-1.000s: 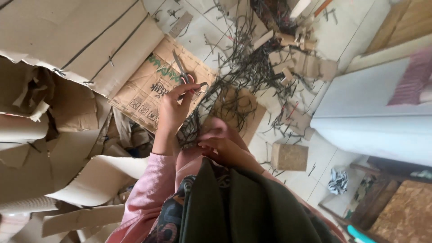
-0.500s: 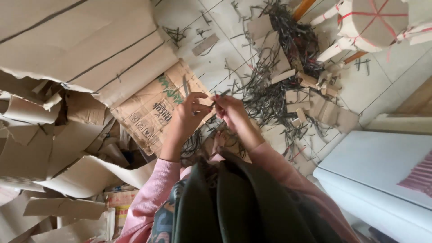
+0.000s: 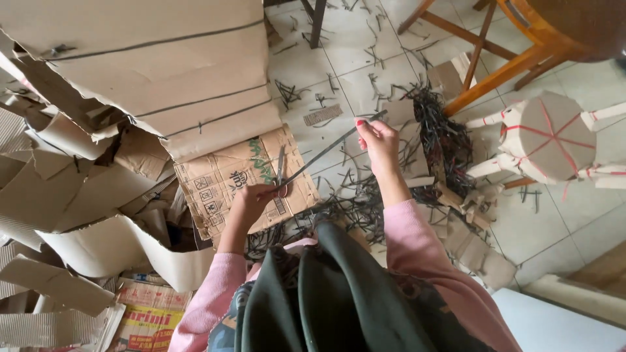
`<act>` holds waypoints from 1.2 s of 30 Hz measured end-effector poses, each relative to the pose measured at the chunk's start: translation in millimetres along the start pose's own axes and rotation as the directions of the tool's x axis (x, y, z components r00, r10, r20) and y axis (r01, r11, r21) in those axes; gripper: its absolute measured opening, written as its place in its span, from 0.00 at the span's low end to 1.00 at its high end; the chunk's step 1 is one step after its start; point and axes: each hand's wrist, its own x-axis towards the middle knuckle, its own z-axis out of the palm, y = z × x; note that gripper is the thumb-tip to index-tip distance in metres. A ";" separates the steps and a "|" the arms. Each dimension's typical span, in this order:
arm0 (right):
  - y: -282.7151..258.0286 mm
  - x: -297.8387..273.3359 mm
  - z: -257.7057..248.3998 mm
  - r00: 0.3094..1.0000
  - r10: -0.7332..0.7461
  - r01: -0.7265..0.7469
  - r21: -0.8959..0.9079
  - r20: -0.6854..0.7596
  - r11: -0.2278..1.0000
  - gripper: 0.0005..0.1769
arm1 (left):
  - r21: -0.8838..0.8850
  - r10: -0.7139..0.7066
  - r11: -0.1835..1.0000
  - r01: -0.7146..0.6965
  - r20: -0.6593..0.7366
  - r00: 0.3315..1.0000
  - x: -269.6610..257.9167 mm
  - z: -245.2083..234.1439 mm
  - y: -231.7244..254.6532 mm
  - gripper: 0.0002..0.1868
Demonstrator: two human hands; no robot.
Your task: The person bundles cardboard pieces together using scissors to cut lengths of wire and then tying the wire around the stack by hand.
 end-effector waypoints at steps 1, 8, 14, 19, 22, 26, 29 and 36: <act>1.5 0.6 -0.2 0.998 -0.063 0.063 -0.009 0.013 0.998 0.10 | 0.051 -0.069 0.996 0.070 -0.011 0.998 -2.5 1.4 -22.6 0.12; -11.8 -2.5 5.3 0.987 -0.159 0.160 -0.045 0.033 0.986 0.12 | -0.154 -0.295 0.943 0.296 0.030 0.955 -10.5 -18.7 -78.7 0.11; -23.6 -19.4 24.3 0.978 -0.209 0.208 -0.067 -0.006 0.976 0.10 | -0.150 -0.345 0.925 0.348 0.047 0.937 -27.8 -49.9 -99.5 0.13; -35.2 -36.5 45.7 0.975 -0.216 0.213 -0.062 -0.042 0.975 0.10 | 0.125 -0.262 0.955 0.268 -0.062 0.963 -38.2 -62.4 -147.9 0.12; -47.1 -47.5 58.3 0.971 -0.234 0.227 -0.109 -0.052 0.968 0.09 | 0.154 -0.327 0.930 0.334 -0.074 0.942 -39.2 -63.7 -203.1 0.11; -50.0 -52.2 71.3 0.981 -0.190 0.183 -0.153 -0.033 0.971 0.11 | -0.088 -0.476 0.879 0.469 -0.082 0.876 -55.6 -85.6 -154.1 0.09; -36.1 -58.7 84.9 0.987 -0.135 0.154 -0.265 0.089 0.952 0.16 | -0.390 -0.512 0.765 0.512 0.113 0.851 -57.2 -90.7 -93.2 0.15; -17.7 -141.3 135.1 0.816 0.017 0.315 -0.471 0.577 0.824 0.25 | -0.863 -0.289 0.461 0.206 0.073 0.955 -19.8 -56.4 9.9 0.18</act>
